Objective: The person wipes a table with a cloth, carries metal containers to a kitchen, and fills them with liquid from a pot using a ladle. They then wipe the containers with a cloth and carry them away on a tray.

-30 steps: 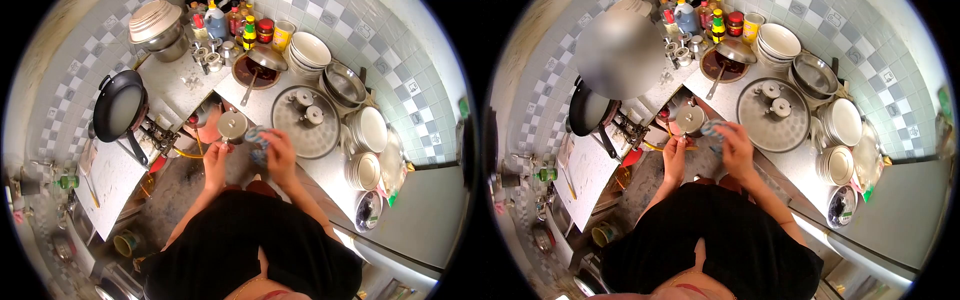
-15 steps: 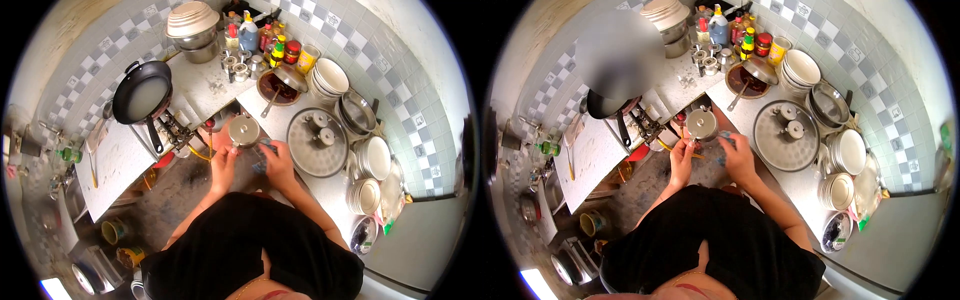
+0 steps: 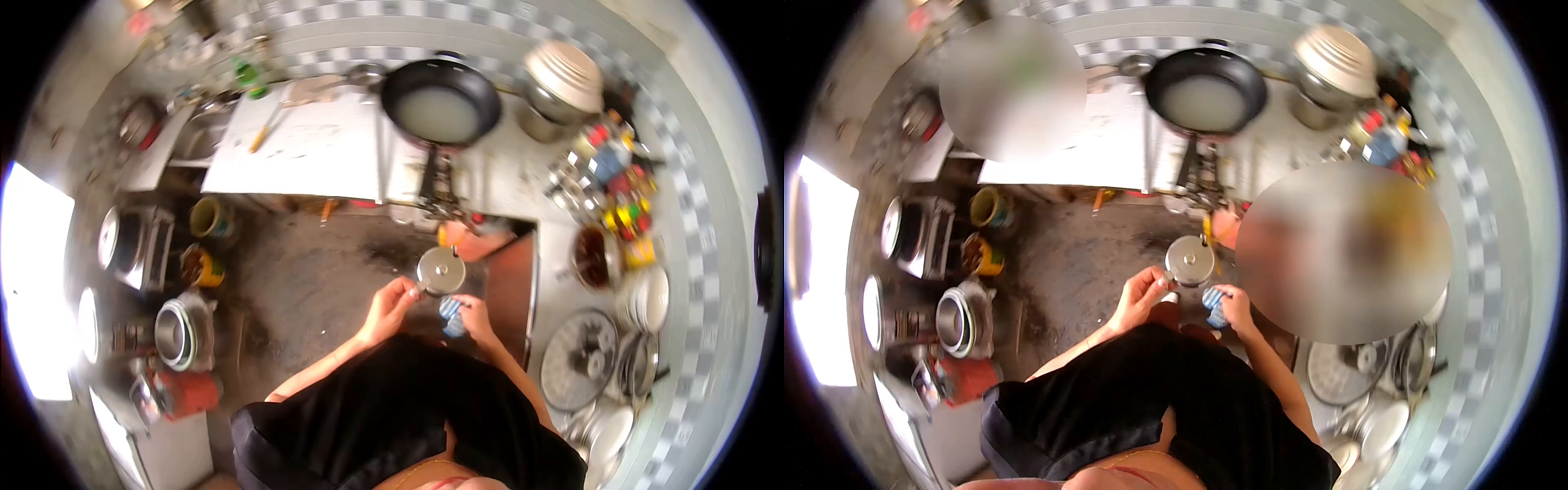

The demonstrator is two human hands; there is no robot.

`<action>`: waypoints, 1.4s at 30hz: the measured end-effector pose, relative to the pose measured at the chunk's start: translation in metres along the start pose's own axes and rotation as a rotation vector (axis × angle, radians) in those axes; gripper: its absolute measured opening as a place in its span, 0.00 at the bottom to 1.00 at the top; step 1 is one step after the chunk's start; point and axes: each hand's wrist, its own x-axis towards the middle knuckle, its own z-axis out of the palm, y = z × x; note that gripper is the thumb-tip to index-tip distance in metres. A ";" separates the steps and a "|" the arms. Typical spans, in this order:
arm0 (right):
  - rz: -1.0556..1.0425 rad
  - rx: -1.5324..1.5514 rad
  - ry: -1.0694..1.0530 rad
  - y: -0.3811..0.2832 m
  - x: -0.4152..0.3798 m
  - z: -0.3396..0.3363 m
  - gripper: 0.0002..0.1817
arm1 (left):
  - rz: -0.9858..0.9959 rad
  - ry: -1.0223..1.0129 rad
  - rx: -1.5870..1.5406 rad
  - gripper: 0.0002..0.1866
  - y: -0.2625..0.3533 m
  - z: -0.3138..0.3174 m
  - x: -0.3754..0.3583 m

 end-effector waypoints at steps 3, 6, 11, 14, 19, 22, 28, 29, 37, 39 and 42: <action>0.066 -0.049 -0.158 -0.037 0.061 0.089 0.11 | 0.045 0.142 0.081 0.10 0.016 -0.040 -0.024; 0.180 0.559 -0.462 -0.019 0.185 0.193 0.16 | 0.082 0.287 0.109 0.10 0.032 -0.070 -0.043; 0.026 0.614 -0.280 -0.241 0.201 0.243 0.34 | 0.177 0.453 0.144 0.10 0.053 -0.109 -0.051; -0.278 0.410 -0.377 -0.247 0.185 0.229 0.30 | 0.186 0.457 0.164 0.10 0.052 -0.125 -0.040; -0.041 0.238 -0.382 -0.134 0.110 0.142 0.14 | 0.132 0.323 0.121 0.09 0.047 -0.123 0.009; 0.314 0.182 -0.101 -0.058 0.037 0.056 0.07 | 0.103 0.132 0.134 0.09 0.049 -0.108 0.050; 0.257 0.108 0.763 -0.002 -0.121 -0.055 0.10 | -0.042 -0.256 0.009 0.11 0.016 -0.027 0.124; 0.282 0.121 0.851 -0.024 -0.135 -0.068 0.10 | -0.060 -0.309 -0.010 0.11 0.017 -0.002 0.130; 0.265 0.360 1.189 -0.017 -0.148 -0.080 0.11 | -0.271 -0.619 -0.092 0.10 -0.045 0.139 0.162; 0.212 0.372 1.201 -0.030 -0.141 -0.095 0.11 | -0.297 -0.608 -0.034 0.11 -0.051 0.168 0.162; 0.139 0.448 1.172 -0.051 -0.126 -0.131 0.11 | -0.307 -0.631 -0.027 0.13 -0.059 0.196 0.164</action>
